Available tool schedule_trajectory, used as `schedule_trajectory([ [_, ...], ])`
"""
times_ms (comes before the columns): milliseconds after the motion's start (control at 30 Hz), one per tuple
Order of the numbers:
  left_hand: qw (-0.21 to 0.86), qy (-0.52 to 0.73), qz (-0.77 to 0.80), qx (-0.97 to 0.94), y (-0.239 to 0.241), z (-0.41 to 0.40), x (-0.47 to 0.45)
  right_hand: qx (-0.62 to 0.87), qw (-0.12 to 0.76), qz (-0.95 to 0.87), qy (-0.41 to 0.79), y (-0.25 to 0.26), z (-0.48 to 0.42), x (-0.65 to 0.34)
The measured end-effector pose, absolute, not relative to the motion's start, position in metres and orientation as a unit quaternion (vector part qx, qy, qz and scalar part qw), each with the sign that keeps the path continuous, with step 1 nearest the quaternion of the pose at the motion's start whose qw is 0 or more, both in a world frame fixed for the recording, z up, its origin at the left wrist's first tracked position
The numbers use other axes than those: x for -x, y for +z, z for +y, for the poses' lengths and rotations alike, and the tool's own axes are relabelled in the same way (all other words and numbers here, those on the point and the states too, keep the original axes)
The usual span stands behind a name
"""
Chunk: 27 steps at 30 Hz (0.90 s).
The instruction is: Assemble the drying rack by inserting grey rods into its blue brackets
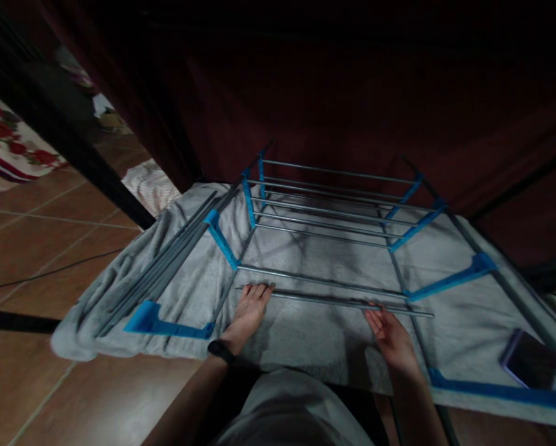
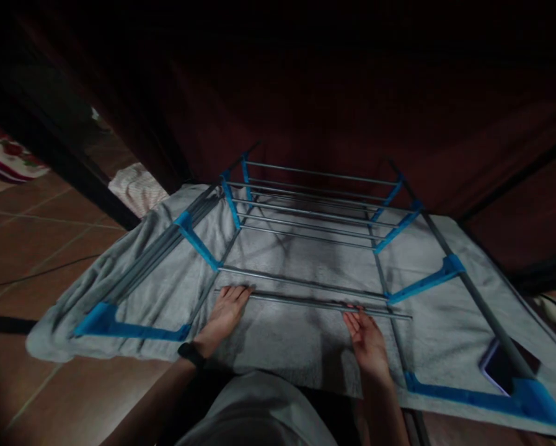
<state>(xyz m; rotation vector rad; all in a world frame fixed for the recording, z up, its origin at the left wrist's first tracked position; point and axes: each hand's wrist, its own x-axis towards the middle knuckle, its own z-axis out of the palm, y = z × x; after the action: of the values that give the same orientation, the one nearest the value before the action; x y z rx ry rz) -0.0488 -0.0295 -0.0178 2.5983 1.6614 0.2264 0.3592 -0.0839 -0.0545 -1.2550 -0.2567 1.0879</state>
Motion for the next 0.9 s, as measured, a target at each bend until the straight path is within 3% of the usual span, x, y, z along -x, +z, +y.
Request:
schedule_trajectory([
  [500, 0.068, 0.156, 0.641, -0.749, -0.023, -0.021, 0.077, 0.522, 0.701, -0.051, 0.483, -0.034, -0.074, -0.341],
  [900, 0.170, 0.332, 0.687, -0.623, -0.034, -0.015, 0.097, 0.531, 0.708, -0.084, 0.458, -0.023, -0.074, -0.352],
])
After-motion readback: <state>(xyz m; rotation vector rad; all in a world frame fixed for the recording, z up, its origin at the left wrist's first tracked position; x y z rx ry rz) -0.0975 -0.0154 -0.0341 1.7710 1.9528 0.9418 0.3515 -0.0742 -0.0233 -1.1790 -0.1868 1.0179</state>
